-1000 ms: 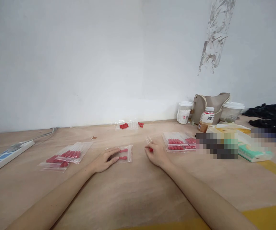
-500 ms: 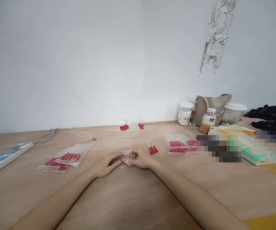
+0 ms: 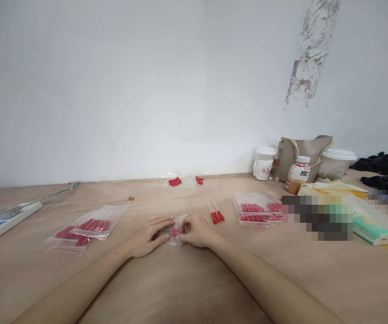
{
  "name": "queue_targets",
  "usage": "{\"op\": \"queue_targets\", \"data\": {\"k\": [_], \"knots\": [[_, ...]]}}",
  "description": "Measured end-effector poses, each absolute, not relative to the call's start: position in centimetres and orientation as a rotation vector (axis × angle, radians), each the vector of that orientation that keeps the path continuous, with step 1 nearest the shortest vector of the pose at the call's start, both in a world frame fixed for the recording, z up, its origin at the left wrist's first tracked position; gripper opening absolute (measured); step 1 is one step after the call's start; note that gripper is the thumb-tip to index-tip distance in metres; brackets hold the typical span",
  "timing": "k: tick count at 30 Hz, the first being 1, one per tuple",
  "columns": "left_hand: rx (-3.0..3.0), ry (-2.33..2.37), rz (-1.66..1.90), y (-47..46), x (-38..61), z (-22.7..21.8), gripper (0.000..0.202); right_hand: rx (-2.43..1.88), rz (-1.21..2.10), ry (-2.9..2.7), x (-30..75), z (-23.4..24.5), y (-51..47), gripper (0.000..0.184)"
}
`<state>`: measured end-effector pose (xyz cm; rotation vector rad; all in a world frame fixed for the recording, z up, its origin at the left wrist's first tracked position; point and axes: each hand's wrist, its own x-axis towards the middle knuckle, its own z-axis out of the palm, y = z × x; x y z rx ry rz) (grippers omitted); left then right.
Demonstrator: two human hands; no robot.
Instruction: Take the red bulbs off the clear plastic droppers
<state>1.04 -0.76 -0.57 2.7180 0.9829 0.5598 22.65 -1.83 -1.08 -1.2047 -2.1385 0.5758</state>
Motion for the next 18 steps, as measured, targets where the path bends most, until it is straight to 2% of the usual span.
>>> {"op": "queue_targets", "data": {"k": [4,8,14,18], "knots": [[2.738,1.000,0.505,-0.9,1.0,-0.4,0.045,-1.231,0.473,-2.103,22.9,-0.7,-2.2,0.014],[2.754,1.023,0.430,-1.1,1.1,0.0,0.048,-1.232,0.570,-2.144,23.0,-0.7,-2.2,0.020],[2.755,1.118,0.280,-1.5,1.0,0.5,0.048,-1.182,0.584,-1.961,23.5,-1.6,-2.1,0.017],[2.730,1.287,0.317,-1.0,0.5,0.0,0.050,-1.123,0.546,-1.877,26.1,-0.9,-2.4,0.011]]}}
